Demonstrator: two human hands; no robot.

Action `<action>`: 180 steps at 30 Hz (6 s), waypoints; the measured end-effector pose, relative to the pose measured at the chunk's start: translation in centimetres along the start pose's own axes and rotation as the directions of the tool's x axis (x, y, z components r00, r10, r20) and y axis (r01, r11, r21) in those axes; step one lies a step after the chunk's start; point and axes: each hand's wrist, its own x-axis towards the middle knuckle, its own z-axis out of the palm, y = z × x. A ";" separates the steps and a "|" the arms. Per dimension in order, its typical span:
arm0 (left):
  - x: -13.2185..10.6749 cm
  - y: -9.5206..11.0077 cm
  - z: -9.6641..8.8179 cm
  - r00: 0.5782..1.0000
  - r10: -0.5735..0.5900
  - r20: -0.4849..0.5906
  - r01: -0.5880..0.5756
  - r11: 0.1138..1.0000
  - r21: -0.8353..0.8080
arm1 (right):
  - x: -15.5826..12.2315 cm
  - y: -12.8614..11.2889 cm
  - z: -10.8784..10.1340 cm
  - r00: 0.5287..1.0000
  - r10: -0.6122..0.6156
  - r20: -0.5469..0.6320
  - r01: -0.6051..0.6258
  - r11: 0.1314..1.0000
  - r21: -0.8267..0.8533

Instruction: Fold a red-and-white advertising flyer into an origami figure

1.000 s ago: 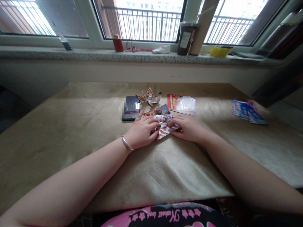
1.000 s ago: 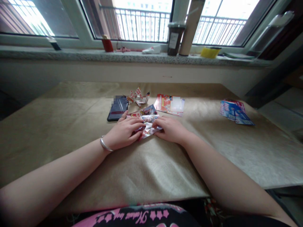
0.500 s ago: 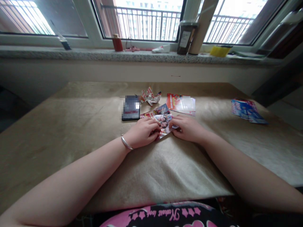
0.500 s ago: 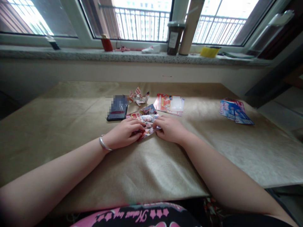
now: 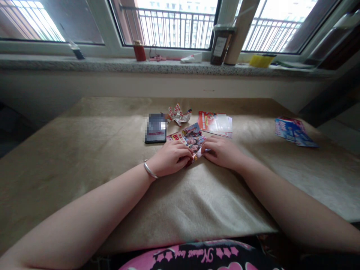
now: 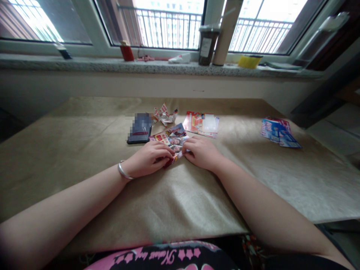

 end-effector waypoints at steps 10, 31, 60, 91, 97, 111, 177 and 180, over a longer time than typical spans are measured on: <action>-0.3 0.0 0.2 0.997 0.063 0.042 -0.062 0.998 -0.006 | 0.2 0.3 0.7 0.990 0.112 -0.087 -0.107 0.992 0.063; -0.2 0.0 0.4 0.998 0.043 0.045 -0.043 0.999 0.001 | 0.2 1.7 1.9 0.897 0.385 -0.215 -0.318 0.903 0.289; -0.3 0.1 0.6 0.990 -0.036 0.135 0.017 0.990 0.141 | 0.7 2.2 2.3 0.759 0.614 -0.218 -0.409 0.710 0.573; -0.1 0.1 0.6 0.984 -0.087 0.158 0.058 0.982 0.180 | 1.0 1.7 3.4 0.841 0.534 -0.091 -0.404 0.731 0.550; -0.2 0.2 0.7 0.988 -0.105 0.113 0.089 0.986 0.144 | 1.0 1.7 3.5 0.864 0.496 -0.084 -0.369 0.738 0.564; -0.5 -0.2 1.2 0.982 -0.174 -0.071 0.175 0.985 0.006 | 0.7 0.2 2.0 0.881 0.463 -0.097 -0.396 0.834 0.384; -0.3 0.6 0.1 0.882 -0.021 -0.471 0.116 0.978 0.173 | 0.5 -2.3 0.6 0.894 0.167 -0.415 -0.024 0.945 0.327; -0.3 0.5 0.1 0.847 0.016 -0.531 0.114 0.971 0.211 | 0.5 -2.3 0.8 0.884 0.113 -0.453 0.029 0.955 0.295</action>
